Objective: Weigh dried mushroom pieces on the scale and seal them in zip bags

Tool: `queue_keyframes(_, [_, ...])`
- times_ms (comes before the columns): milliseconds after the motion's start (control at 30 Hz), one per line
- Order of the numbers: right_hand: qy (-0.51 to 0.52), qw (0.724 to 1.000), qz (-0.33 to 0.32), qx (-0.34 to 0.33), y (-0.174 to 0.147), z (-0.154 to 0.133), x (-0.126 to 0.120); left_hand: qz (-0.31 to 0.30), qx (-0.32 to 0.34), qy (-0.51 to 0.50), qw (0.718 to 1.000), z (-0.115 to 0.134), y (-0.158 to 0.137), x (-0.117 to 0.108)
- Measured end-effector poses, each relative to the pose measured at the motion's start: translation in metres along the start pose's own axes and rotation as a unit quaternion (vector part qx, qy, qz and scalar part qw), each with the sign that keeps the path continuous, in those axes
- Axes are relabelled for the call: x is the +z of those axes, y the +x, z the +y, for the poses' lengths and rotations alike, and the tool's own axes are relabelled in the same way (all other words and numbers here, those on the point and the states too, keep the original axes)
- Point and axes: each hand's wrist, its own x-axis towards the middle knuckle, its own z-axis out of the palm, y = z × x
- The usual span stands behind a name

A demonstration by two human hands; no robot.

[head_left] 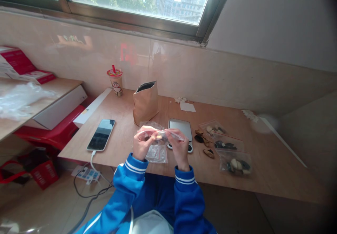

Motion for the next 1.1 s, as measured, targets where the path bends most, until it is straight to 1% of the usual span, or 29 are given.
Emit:
queue_keyframes(67, [0.016, 1.000, -0.015, 0.008, -0.001, -0.001, -0.002, -0.015, -0.002, -0.005, 1.000, 0.003, 0.000, 0.000])
queue_keyframes(200, [0.061, 0.994, -0.077, 0.045, -0.002, -0.005, -0.006, -0.057, -0.002, -0.008, 0.998, 0.008, 0.001, -0.004])
queue_keyframes(267, [0.079, 0.990, -0.103, 0.057, -0.002, -0.008, -0.006, -0.056, 0.002, -0.002, 0.998, 0.008, 0.001, -0.005])
queue_keyframes(367, [0.088, 0.984, -0.141, 0.065, -0.004, -0.010, -0.006, -0.037, 0.013, 0.006, 0.999, 0.006, 0.001, -0.005])
queue_keyframes(433, [0.069, 0.987, -0.135, 0.056, -0.004, -0.009, -0.007, -0.037, 0.022, 0.009, 0.999, 0.005, 0.000, -0.004])
queue_keyframes(500, [0.051, 0.992, -0.106, 0.038, -0.004, -0.007, -0.007, -0.049, 0.024, 0.008, 0.998, 0.005, -0.001, -0.002])
queue_keyframes(567, [0.052, 0.994, -0.087, 0.026, -0.004, -0.005, -0.007, -0.062, 0.012, 0.002, 0.998, 0.005, -0.001, -0.001])
queue_keyframes(633, [0.061, 0.994, -0.086, 0.018, -0.003, -0.004, -0.007, -0.070, -0.001, 0.000, 0.998, 0.004, 0.000, 0.000])
queue_keyframes(700, [0.059, 0.995, -0.079, 0.002, -0.002, -0.004, -0.006, -0.069, -0.001, 0.007, 0.998, 0.004, 0.000, 0.000])
queue_keyframes(833, [0.028, 0.998, -0.026, -0.043, -0.001, -0.007, -0.003, -0.054, 0.023, 0.027, 0.998, 0.005, -0.001, 0.004])
queue_keyframes(900, [0.021, 0.999, -0.016, -0.043, -0.002, -0.009, -0.001, -0.048, 0.034, 0.031, 0.998, 0.007, -0.001, 0.006])
queue_keyframes(1033, [0.037, 0.998, -0.043, -0.022, -0.003, -0.012, 0.001, -0.041, 0.053, 0.045, 0.997, 0.010, -0.001, 0.008])
queue_keyframes(1100, [0.040, 0.998, -0.035, -0.016, -0.003, -0.011, 0.002, -0.039, 0.060, 0.046, 0.996, 0.011, -0.001, 0.009])
